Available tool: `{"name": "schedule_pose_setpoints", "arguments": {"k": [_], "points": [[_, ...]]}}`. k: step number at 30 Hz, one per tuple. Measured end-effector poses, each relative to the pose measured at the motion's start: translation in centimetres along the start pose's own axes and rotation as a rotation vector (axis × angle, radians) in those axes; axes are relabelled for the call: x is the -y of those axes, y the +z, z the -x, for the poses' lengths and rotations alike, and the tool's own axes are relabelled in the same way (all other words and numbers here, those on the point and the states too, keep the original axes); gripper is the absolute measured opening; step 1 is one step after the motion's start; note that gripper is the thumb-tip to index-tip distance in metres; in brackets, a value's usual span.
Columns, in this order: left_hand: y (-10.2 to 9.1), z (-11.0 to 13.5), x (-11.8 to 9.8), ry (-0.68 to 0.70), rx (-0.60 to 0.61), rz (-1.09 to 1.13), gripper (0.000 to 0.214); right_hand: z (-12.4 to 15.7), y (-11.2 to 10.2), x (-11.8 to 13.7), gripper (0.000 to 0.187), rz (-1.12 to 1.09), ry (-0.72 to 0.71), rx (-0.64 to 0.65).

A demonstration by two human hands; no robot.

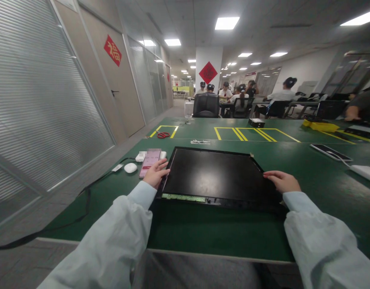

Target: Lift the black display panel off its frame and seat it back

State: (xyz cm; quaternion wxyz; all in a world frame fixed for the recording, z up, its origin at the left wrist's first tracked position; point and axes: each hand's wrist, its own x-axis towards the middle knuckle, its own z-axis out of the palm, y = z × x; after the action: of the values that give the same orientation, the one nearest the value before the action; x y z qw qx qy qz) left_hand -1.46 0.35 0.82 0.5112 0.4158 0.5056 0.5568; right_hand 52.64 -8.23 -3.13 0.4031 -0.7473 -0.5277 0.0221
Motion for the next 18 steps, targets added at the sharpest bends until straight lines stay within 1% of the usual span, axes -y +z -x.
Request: {"name": "schedule_pose_setpoints", "arguments": {"k": [2, 4, 7, 9, 11, 14, 18], "points": [[0.1, 0.0, -0.4, -0.086, 0.018, 0.014, 0.058, -0.7, -0.2, -0.1, 0.038, -0.044, 0.062, 0.025], [0.1, 0.0, -0.8, -0.143, 0.034, 0.013, 0.060, -1.5, -0.4, -0.2, 0.036, -0.060, 0.129, 0.059], [0.1, 0.0, -1.1, -0.205, 0.054, 0.024, 0.061, -2.2, -0.7, -0.4, 0.037, -0.041, 0.213, 0.110], [0.2, 0.0, -1.2, -0.234, 0.053, 0.042, 0.063, -2.2, -0.7, -0.4, 0.038, -0.045, 0.233, 0.122], [0.3, 0.0, -1.2, -0.239, 0.056, 0.057, 0.065, -2.0, -0.6, -0.2, 0.039, -0.071, 0.228, 0.085], [0.5, 0.0, -1.1, -0.210, 0.090, 0.075, 0.068, -1.7, -0.5, 0.3, 0.040, -0.084, 0.239, 0.032], [0.6, 0.1, -1.0, -0.213, 0.120, 0.184, 0.081, -1.8, -0.8, 1.1, 0.037, -0.056, 0.253, 0.060]]}}
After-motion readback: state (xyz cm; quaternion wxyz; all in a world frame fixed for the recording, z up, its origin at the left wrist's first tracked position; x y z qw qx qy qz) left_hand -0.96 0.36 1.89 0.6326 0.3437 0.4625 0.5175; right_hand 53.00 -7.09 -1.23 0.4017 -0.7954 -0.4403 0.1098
